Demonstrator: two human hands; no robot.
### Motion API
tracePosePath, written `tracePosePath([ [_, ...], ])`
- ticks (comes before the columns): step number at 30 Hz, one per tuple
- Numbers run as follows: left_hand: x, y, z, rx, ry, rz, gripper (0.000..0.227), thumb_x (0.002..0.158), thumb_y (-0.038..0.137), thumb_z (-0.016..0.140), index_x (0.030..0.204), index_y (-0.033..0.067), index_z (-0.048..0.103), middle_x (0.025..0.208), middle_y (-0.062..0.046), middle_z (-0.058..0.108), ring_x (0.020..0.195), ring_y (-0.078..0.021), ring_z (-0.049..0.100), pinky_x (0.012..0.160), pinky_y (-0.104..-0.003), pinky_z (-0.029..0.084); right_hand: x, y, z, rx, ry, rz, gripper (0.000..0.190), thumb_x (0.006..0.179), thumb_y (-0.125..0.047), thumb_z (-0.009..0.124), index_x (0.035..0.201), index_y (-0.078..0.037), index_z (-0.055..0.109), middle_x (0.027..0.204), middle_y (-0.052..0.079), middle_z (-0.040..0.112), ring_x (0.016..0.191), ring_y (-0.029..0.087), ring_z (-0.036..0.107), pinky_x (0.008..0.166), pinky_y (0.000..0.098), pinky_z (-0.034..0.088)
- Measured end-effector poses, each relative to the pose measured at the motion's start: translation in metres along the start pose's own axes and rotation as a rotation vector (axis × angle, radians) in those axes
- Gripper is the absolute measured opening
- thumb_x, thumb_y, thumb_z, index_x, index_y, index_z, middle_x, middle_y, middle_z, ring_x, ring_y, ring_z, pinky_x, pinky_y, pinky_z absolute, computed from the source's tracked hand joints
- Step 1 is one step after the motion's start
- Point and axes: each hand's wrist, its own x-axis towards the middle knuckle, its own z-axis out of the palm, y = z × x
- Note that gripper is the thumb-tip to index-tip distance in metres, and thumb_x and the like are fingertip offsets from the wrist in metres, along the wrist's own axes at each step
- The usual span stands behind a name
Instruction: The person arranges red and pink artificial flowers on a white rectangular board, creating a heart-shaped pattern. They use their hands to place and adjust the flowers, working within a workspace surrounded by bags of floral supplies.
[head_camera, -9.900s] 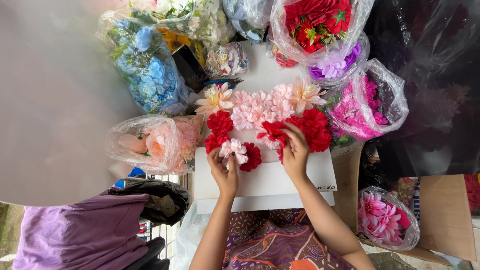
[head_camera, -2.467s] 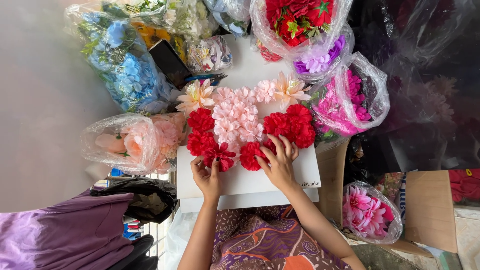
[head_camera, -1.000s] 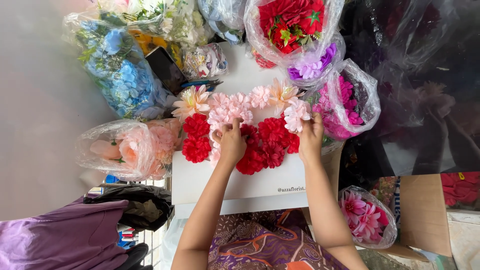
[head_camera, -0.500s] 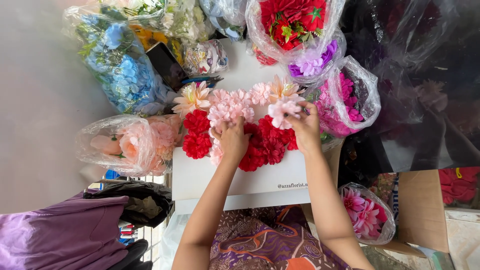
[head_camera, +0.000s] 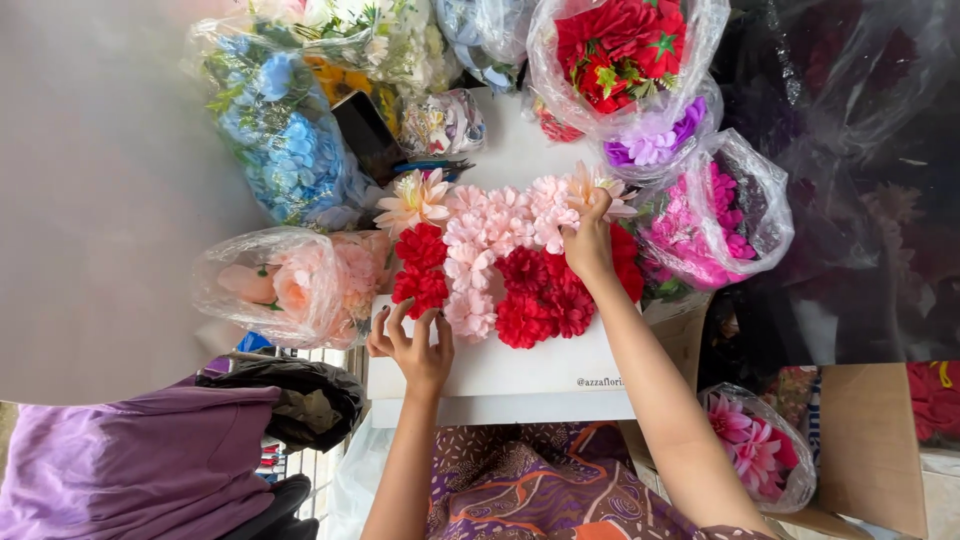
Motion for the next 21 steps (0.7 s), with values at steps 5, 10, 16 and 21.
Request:
tracePosePath([
  [5, 0.007, 0.003, 0.004, -0.02, -0.052, -0.017, 0.016, 0.081, 0.015, 0.074, 0.091, 0.0232, 0.066, 0.121, -0.001, 0.062, 0.122, -0.0334, 0.047, 0.097, -0.05, 0.025, 0.001, 0.014, 0.016, -0.069, 0.003, 0.016, 0.074, 0.089, 0.003, 0.066, 0.142, -0.014, 0.018, 0.114, 0.023, 0.072, 0.108, 0.047, 0.067, 0.094, 0.0573, 0.055],
  [10, 0.011, 0.003, 0.004, -0.033, -0.095, -0.049, 0.016, 0.081, 0.012, 0.074, 0.092, 0.0209, 0.066, 0.121, -0.002, 0.061, 0.124, -0.0326, 0.046, 0.096, -0.049, 0.027, -0.001, 0.012, 0.012, -0.141, 0.002, 0.044, 0.075, 0.09, 0.001, 0.068, 0.145, -0.014, 0.02, 0.107, 0.03, 0.07, 0.106, 0.05, 0.067, 0.092, 0.0597, 0.054],
  [16, 0.044, 0.018, -0.011, -0.201, -0.184, -0.058, 0.02, 0.085, 0.004, 0.069, 0.101, 0.0163, 0.068, 0.1, -0.002, 0.067, 0.103, -0.0256, 0.061, 0.1, -0.047, 0.03, -0.034, 0.002, -0.018, -0.154, 0.203, -0.374, 0.052, 0.088, -0.007, 0.073, 0.135, -0.006, 0.052, 0.106, 0.018, 0.072, 0.108, 0.043, 0.066, 0.09, 0.0534, 0.054],
  [21, 0.085, 0.031, 0.018, -0.286, -0.396, -0.129, 0.018, 0.091, 0.018, 0.071, 0.108, 0.0151, 0.07, 0.099, -0.002, 0.067, 0.107, -0.0242, 0.06, 0.099, -0.048, 0.031, -0.079, 0.022, -0.045, -0.292, 0.074, -0.544, 0.034, 0.081, -0.009, 0.075, 0.114, -0.016, 0.071, 0.133, 0.007, 0.061, 0.128, 0.036, 0.054, 0.104, 0.052, 0.047],
])
